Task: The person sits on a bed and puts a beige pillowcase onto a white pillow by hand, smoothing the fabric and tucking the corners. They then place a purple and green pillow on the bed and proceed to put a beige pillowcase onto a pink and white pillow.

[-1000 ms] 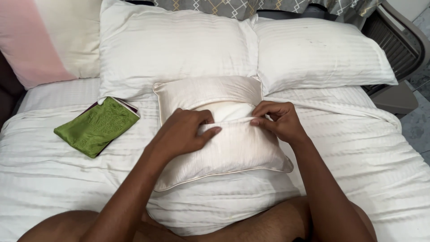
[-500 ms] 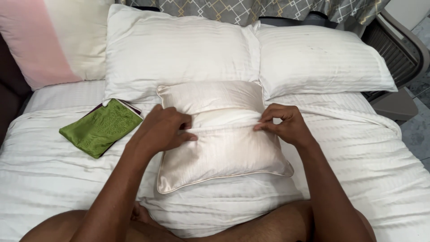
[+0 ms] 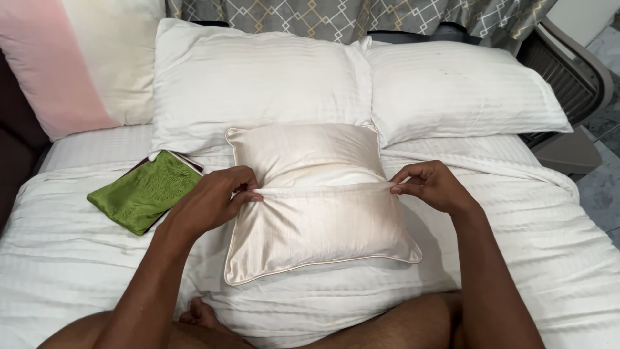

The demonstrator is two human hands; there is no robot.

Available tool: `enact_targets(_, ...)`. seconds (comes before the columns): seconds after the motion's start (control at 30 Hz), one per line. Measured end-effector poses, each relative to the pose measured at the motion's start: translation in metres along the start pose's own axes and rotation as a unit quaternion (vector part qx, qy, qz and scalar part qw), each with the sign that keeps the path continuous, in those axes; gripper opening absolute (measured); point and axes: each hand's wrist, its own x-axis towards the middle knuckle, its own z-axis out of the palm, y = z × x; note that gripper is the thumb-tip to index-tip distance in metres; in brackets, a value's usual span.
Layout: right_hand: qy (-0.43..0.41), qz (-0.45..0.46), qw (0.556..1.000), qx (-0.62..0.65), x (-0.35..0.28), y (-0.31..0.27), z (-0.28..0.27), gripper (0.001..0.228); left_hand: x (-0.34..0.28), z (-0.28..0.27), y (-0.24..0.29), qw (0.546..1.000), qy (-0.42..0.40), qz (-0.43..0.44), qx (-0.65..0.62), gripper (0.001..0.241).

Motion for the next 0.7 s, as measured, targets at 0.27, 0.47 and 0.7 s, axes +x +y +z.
enact_targets(0.27,0.015,-0.030,0.996,-0.087,0.002,0.006,0.007,0.015,0.002,0.009,-0.009,0.999,-0.011,-0.008,-0.029,0.026)
enact_targets(0.47,0.014,-0.141,0.990,-0.028,0.004,0.009,0.014,0.013,0.003,-0.005,0.033,0.986,-0.095,-0.134,0.016,0.019)
enact_targets(0.7,-0.028,-0.115,0.989,0.085,0.006,0.015,0.005,0.013,0.043,0.048,0.095,0.979,0.068,0.189,-0.027,0.017)
